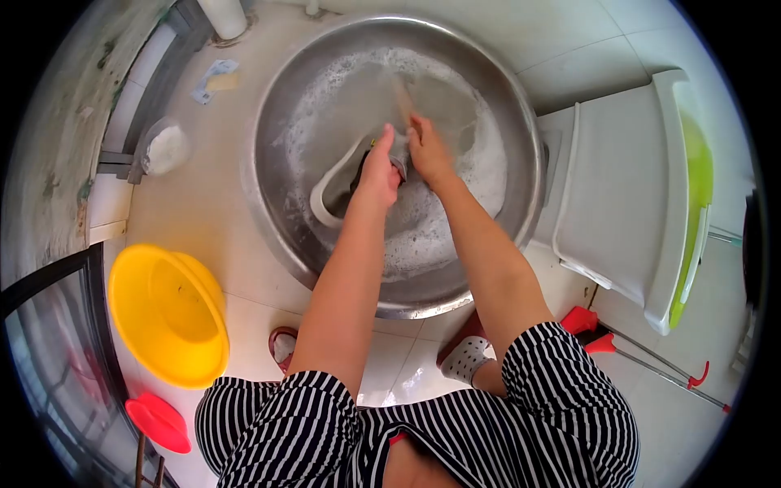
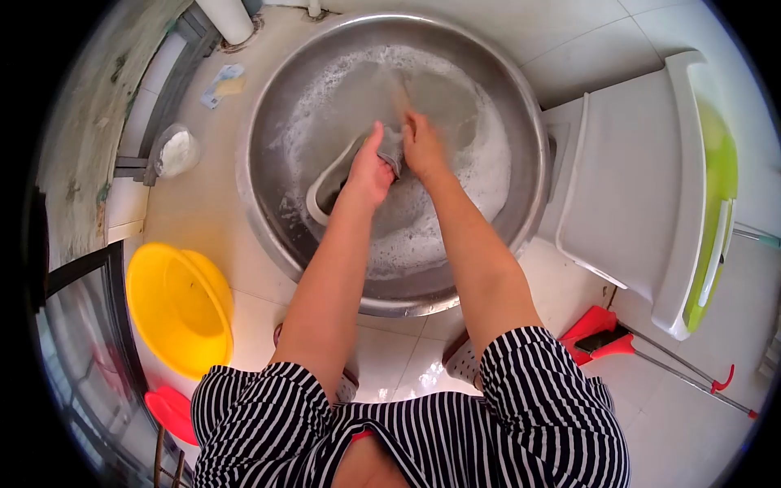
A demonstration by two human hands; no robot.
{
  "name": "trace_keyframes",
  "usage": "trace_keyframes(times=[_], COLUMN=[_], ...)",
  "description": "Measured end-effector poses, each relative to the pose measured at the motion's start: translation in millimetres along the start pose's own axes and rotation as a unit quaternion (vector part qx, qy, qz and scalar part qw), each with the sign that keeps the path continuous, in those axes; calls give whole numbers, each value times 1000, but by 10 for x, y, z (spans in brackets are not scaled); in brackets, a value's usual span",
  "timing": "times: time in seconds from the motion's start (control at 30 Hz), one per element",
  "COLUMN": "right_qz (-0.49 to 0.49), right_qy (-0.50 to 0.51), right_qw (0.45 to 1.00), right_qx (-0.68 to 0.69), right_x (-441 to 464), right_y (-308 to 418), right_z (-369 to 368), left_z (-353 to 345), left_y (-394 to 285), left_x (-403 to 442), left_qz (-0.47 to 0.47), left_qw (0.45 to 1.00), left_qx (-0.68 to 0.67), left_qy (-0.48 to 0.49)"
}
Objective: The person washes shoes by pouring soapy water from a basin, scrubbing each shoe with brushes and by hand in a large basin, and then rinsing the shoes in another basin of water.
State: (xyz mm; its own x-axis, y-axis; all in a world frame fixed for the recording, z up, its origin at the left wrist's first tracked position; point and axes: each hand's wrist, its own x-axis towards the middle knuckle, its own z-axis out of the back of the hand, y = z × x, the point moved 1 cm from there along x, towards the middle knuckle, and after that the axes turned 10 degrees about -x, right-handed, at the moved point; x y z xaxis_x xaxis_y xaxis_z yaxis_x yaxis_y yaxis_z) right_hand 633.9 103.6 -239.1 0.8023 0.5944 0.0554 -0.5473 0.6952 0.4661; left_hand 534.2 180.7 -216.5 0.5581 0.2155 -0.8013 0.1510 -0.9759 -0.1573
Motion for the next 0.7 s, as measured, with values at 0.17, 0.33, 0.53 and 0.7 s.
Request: trace_keyframes(times=[0.17, 0.33, 0.53, 0.7], right_qz=[-88, -24, -39, -58], right_qy=[123, 135, 81, 9], right_qw=[988, 987, 982, 992], right_qx=[-10, -78, -168, -111], right_x=[-367, -980, -197, 17], right_y=[440, 802, 326, -34], right_z=[191, 590, 297, 56], left_z=[122, 162, 159, 232], left_y=[95, 43, 47, 113], left_x=[496, 213, 58, -82], left_qz=[-53, -31, -36, -39], left_qw=[978, 982, 972, 977], left_qx=[-174, -184, -186, -209], left_qy=[104, 42, 141, -10])
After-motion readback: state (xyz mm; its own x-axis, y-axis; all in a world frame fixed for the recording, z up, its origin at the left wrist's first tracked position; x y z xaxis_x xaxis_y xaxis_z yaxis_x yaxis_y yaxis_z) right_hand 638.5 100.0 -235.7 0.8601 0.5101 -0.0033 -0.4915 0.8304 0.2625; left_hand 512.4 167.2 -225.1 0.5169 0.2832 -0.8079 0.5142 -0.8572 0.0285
